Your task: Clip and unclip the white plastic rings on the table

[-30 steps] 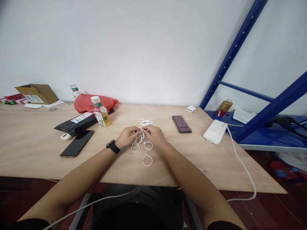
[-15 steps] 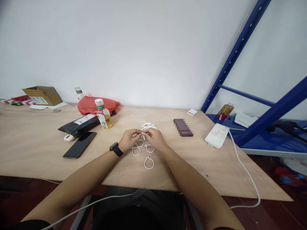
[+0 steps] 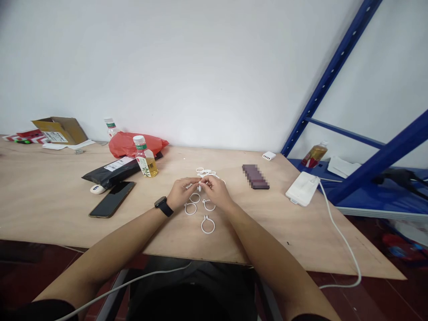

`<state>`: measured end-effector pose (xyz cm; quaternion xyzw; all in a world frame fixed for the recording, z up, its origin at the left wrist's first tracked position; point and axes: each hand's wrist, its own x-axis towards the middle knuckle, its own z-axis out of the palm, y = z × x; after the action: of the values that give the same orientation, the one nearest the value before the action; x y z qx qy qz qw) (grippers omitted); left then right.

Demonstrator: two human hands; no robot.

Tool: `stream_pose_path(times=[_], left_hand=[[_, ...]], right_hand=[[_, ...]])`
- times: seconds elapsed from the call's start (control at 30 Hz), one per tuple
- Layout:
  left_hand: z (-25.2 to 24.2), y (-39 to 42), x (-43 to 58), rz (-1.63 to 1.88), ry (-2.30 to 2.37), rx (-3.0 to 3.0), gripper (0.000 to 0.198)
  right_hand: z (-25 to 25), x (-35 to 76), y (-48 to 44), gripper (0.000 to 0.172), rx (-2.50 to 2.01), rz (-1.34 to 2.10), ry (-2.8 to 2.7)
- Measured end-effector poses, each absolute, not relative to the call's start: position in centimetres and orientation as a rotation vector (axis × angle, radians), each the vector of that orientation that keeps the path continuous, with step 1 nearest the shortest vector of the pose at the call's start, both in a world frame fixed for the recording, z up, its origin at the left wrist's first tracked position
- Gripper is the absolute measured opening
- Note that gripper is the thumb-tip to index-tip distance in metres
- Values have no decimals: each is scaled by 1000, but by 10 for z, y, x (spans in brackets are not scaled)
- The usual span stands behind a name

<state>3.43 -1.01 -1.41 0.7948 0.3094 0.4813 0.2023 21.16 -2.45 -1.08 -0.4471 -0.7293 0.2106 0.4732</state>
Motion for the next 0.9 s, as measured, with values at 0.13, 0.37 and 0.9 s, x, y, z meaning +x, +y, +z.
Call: stream_pose_path(times=[0.13,0.37,0.9], left_hand=[[-14,-11,34,1346,880,2226,19],[-14,-12,36,1340,981,2274,16],[-1,-1,-5,495,984,2589,17]], right_hand=[[-10,212,-26,14,-1078,530,-1794],[-4,210,-29,13,-1043,410,-1835],[-8,235,-16,14,-1229,-5,-2077]])
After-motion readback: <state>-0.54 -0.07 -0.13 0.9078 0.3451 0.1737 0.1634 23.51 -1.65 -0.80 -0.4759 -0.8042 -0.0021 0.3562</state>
